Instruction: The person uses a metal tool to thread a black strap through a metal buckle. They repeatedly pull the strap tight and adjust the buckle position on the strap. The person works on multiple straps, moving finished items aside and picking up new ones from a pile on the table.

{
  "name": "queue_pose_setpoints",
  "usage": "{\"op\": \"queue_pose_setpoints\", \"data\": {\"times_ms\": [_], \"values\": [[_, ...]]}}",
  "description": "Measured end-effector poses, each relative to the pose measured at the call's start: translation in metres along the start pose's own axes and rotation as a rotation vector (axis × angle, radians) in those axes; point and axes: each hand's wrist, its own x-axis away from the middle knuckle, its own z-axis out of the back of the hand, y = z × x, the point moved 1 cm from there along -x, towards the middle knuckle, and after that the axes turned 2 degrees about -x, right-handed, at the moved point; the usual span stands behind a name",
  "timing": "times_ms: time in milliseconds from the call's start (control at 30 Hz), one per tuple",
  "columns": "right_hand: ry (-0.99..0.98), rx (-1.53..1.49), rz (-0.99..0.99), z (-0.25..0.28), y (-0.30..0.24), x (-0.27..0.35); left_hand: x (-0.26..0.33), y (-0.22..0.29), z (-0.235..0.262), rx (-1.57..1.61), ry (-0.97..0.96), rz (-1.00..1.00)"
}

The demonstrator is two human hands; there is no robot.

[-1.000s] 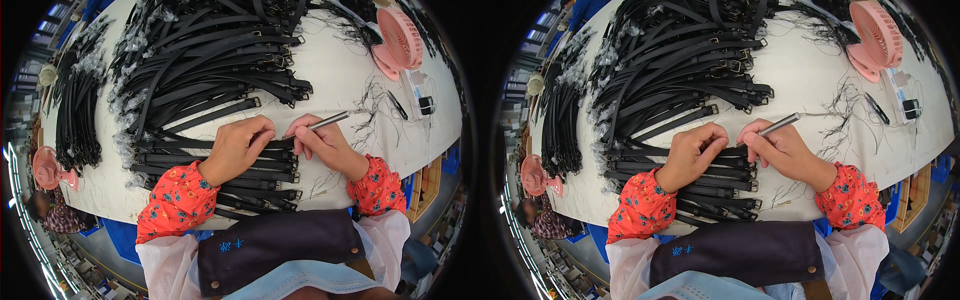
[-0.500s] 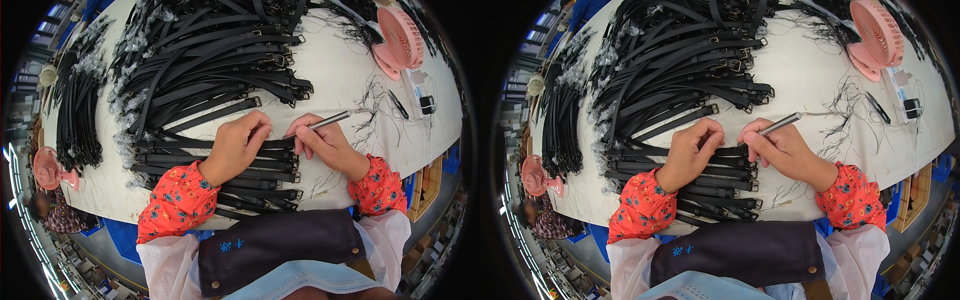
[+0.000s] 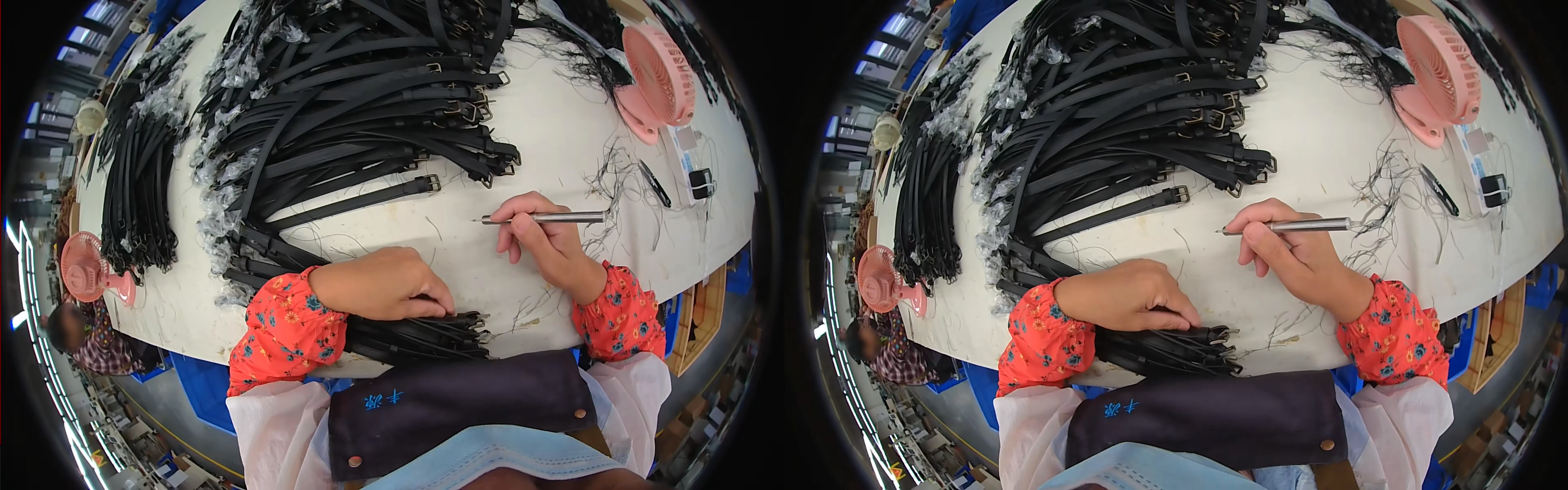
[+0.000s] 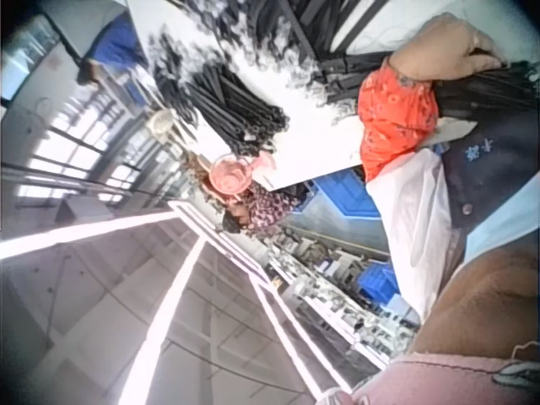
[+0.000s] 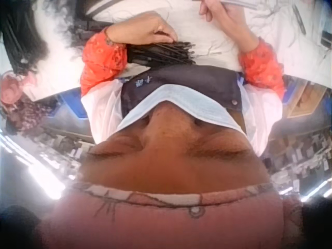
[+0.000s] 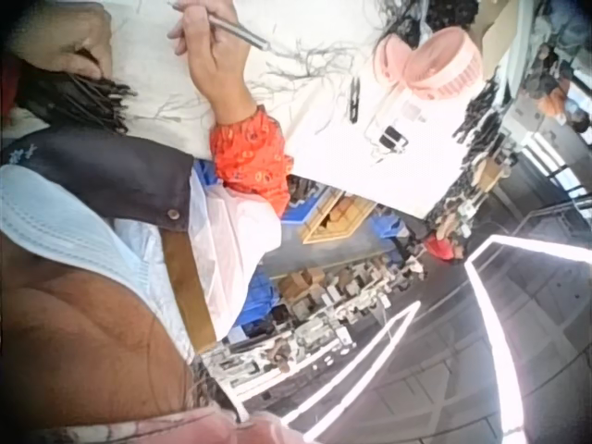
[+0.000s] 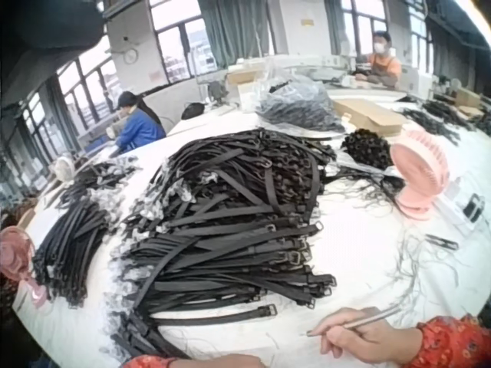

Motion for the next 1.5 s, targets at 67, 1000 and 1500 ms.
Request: {"op": "queue_pose_setpoints", "data": {"times_ms": [67, 1000, 1500], "values": [[0.0, 0.011, -0.006, 0.002, 0.001, 0.001, 0.001, 0.004, 0.006, -0.073, 0.205, 0.052], [-0.023, 0.55, 0.561, -0.002, 0.018, -0.012, -0.024, -0.013, -0.005, 0.054, 0.67, 0.073], [-0.072, 0.408, 0.653, -0.007, 0.036, -0.018, -0.018, -0.02, -0.009, 0.346, 0.668, 0.209]]}}
